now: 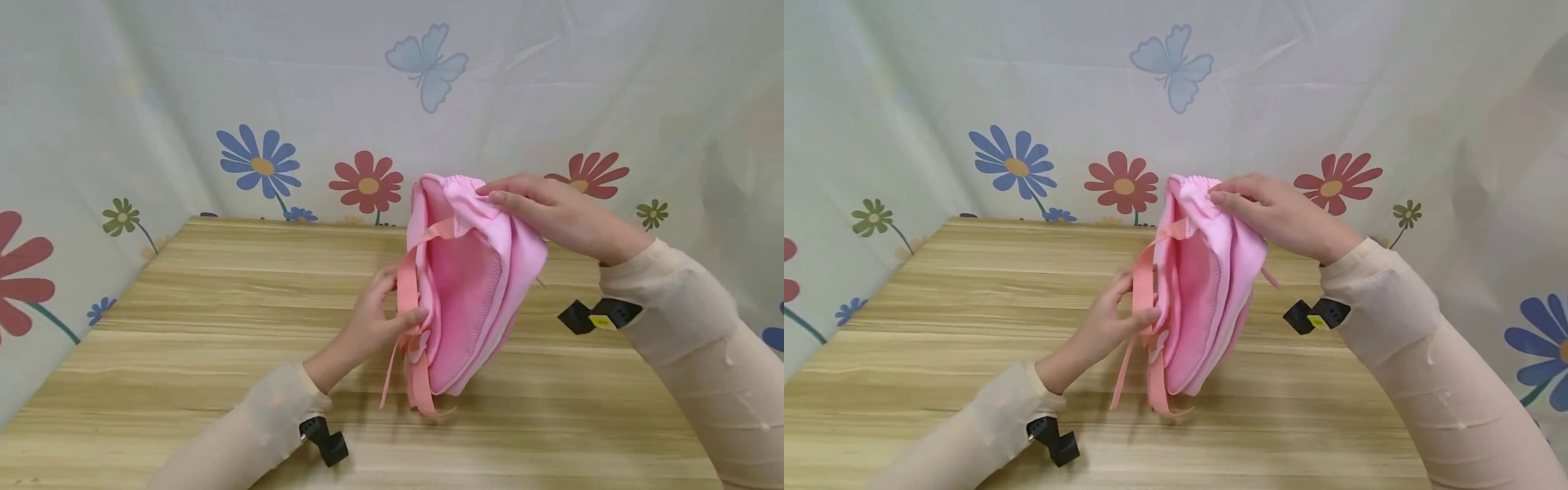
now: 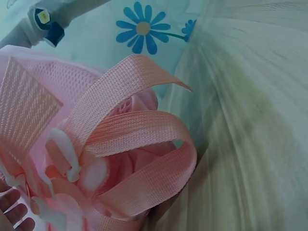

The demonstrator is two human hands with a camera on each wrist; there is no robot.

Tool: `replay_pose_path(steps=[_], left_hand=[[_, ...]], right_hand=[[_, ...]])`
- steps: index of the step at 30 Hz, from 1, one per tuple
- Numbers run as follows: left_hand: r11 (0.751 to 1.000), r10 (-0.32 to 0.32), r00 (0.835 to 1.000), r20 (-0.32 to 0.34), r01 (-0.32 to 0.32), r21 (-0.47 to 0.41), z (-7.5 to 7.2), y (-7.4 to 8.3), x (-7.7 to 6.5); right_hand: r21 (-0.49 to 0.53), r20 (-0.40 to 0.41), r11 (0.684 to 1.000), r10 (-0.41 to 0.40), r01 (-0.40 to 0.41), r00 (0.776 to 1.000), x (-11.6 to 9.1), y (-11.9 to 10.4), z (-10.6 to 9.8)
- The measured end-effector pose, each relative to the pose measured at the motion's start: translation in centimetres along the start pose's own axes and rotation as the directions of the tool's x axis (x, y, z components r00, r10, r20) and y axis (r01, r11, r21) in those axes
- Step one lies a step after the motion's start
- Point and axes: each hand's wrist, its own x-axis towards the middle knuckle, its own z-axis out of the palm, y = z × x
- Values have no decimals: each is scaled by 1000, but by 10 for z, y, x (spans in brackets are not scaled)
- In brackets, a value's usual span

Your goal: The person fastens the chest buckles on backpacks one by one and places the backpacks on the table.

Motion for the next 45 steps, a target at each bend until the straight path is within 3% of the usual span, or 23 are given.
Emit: replay_pose_path(steps=[7, 21, 27, 35, 45], left_hand=[[999, -32, 999, -2, 32, 13, 8, 0, 1], [999, -33, 998, 47, 31, 44, 17, 1, 3], [995, 11, 998, 68, -17, 94, 20, 0, 2], [983, 117, 987, 108, -130, 127, 23, -8, 0], [971, 158, 984, 76, -169, 171, 26, -13, -6]], right_hand=[[4, -32, 999, 50, -50, 998, -8, 10, 0], [137, -114, 989, -33, 48, 993, -22, 38, 6], [184, -176, 976, -81, 114, 981, -29, 49, 12], [145, -295, 967, -162, 211, 942, -37, 63, 23], [164, -278, 973, -111, 161, 954, -51, 84, 39]])
